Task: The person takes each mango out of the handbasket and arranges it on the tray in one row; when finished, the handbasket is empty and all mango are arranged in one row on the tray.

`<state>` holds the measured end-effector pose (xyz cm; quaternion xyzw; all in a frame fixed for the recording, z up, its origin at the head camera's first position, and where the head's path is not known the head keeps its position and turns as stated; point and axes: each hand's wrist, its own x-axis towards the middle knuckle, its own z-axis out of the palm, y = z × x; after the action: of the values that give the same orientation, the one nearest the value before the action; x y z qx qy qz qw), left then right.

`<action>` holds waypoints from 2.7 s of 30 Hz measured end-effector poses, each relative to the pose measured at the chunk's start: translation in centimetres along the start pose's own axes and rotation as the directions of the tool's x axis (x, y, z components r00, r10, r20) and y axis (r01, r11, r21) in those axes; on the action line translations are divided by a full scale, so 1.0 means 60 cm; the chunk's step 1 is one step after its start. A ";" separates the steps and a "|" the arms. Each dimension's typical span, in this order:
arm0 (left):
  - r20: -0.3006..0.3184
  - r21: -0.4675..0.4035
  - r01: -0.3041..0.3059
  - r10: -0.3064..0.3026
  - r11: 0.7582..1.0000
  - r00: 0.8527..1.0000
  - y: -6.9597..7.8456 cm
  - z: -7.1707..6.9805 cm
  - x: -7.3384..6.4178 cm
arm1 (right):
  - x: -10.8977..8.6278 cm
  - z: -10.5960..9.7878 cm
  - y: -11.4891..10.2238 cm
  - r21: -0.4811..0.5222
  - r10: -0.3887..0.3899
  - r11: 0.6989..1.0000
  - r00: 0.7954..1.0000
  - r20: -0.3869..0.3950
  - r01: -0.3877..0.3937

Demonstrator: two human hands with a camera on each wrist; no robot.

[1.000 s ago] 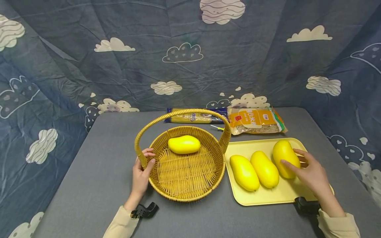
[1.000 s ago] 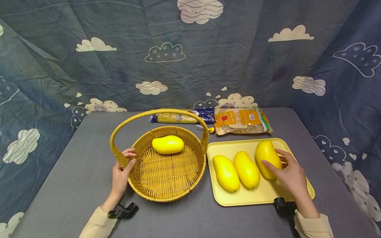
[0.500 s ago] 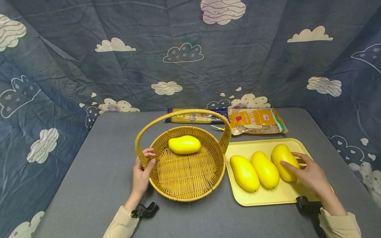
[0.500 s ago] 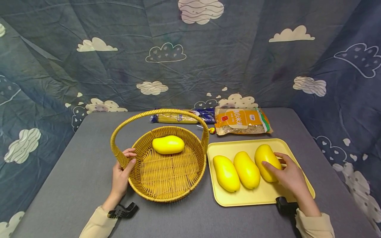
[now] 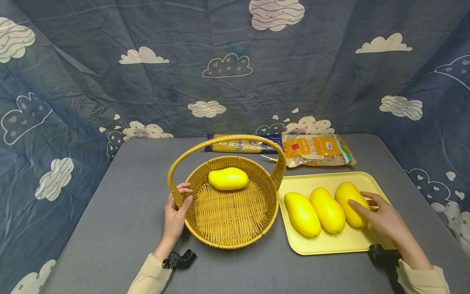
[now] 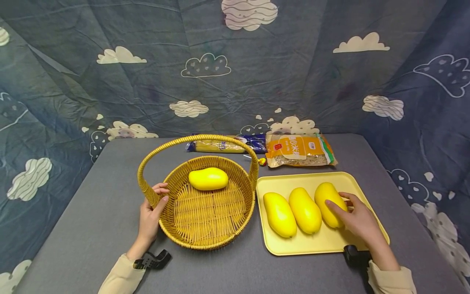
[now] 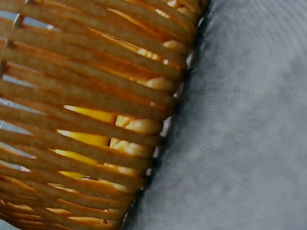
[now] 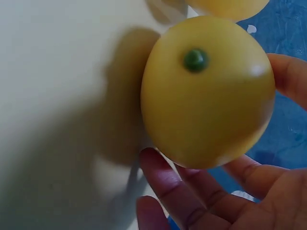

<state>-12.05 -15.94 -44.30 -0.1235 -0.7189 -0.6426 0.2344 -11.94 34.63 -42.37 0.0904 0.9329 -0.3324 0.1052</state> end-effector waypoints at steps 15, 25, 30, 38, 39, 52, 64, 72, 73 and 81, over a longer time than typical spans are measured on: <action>0.003 -0.007 0.004 -0.004 1.000 1.000 0.002 0.000 0.001 | -0.020 0.004 -0.027 -0.090 -0.165 0.985 0.957 -0.237 0.147; 0.007 -0.001 -0.009 0.009 1.000 1.000 0.002 0.000 0.001 | -0.060 0.022 -0.124 -0.065 -0.356 0.930 0.840 -0.410 0.363; 0.009 -0.004 -0.015 0.015 1.000 1.000 0.001 0.001 0.001 | -0.075 0.043 -0.174 -0.067 -0.484 0.851 0.728 -0.485 0.521; 0.009 -0.001 -0.016 0.016 1.000 1.000 0.000 0.000 0.001 | -0.082 0.076 -0.256 -0.032 -0.712 0.618 0.543 -0.446 0.785; 0.012 0.001 -0.016 0.016 1.000 1.000 0.000 0.000 0.001 | -0.081 0.081 -0.267 -0.021 -0.732 0.593 0.528 -0.431 0.805; 0.016 0.011 -0.011 0.010 1.000 1.000 0.002 -0.003 0.001 | -0.054 0.139 -0.386 -0.085 -0.880 0.453 0.430 -0.203 0.887; 0.020 0.005 -0.006 0.006 1.000 1.000 0.001 -0.002 0.001 | 0.002 0.173 -0.451 -0.195 -0.839 0.542 0.541 -0.063 0.818; 0.017 0.005 -0.025 0.025 1.000 1.000 0.002 0.000 0.002 | 0.047 0.201 -0.471 -0.229 -0.752 0.635 0.658 0.037 0.738; 0.017 0.003 -0.023 0.023 1.000 1.000 0.002 0.000 0.002 | 0.051 0.203 -0.472 -0.234 -0.737 0.648 0.674 0.049 0.725; 0.021 0.001 -0.021 0.021 1.000 1.000 0.002 -0.001 0.001 | 0.080 0.219 -0.485 -0.246 -0.640 0.716 0.755 0.143 0.653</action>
<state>-12.06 -16.00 -44.14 -0.1378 -0.7205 -0.6382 0.2337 -21.73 4.52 -36.04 -0.2649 0.9400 -0.2143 0.0164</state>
